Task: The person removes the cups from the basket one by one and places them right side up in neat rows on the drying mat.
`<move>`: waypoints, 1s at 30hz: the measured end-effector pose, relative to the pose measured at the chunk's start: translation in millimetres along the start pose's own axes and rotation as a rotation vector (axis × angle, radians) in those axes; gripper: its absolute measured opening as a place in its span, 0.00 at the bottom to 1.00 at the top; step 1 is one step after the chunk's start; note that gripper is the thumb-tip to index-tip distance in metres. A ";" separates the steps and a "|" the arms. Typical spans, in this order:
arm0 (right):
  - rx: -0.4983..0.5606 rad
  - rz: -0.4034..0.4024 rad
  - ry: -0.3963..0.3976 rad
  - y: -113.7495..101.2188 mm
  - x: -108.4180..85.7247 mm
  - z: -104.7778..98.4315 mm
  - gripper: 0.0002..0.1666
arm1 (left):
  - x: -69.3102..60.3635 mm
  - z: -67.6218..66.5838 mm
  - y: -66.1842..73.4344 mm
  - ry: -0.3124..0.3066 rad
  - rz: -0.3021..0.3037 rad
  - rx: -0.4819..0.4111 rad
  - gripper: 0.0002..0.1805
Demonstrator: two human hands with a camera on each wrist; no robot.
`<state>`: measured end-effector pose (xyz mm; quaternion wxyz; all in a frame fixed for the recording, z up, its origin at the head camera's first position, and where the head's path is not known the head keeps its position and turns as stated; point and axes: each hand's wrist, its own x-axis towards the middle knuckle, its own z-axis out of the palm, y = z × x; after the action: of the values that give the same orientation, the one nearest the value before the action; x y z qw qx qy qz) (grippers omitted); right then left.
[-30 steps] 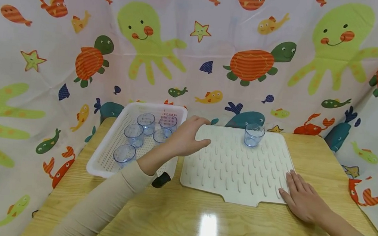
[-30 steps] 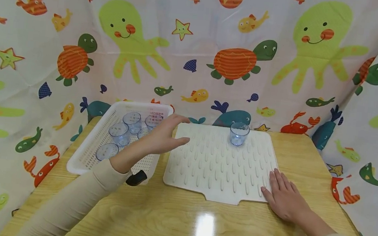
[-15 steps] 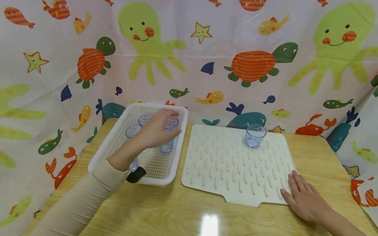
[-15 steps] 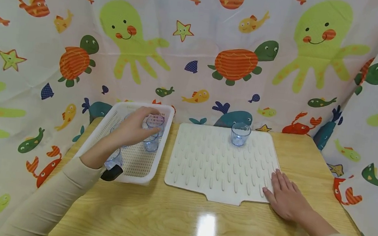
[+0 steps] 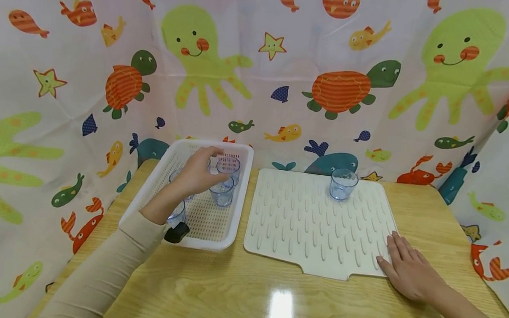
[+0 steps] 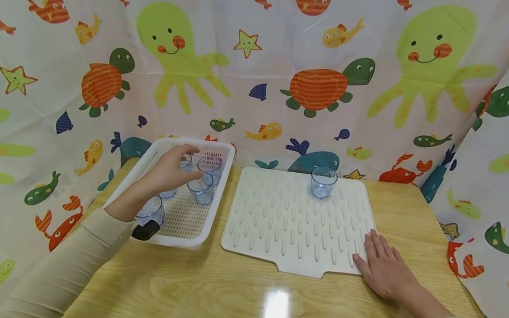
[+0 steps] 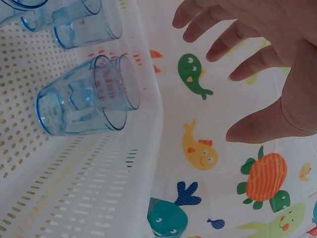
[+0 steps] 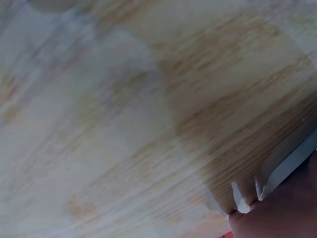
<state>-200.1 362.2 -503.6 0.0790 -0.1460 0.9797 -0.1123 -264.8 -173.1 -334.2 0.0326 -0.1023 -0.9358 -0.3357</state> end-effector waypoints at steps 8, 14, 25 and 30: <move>-0.007 -0.007 0.010 -1.9 -0.3 0.2 0.51 | 8.4 8.9 -10.8 -0.033 -0.118 -0.068 0.43; -0.008 -0.004 0.017 -4.7 0.6 2.2 0.51 | 12.3 14.5 -18.8 -0.068 -0.191 -0.116 0.45; -0.023 0.002 0.030 -5.7 -1.3 4.6 0.51 | 12.6 17.9 -32.1 -0.105 -0.251 -0.148 0.49; -0.023 0.003 0.039 -4.9 -2.0 2.4 0.51 | 15.4 19.0 -31.6 -0.111 -0.242 -0.137 0.50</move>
<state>-196.5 357.7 -504.4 0.0584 -0.1431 0.9825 -0.1036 -286.4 -182.2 -366.5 -0.0668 -0.0089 -0.9167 -0.3939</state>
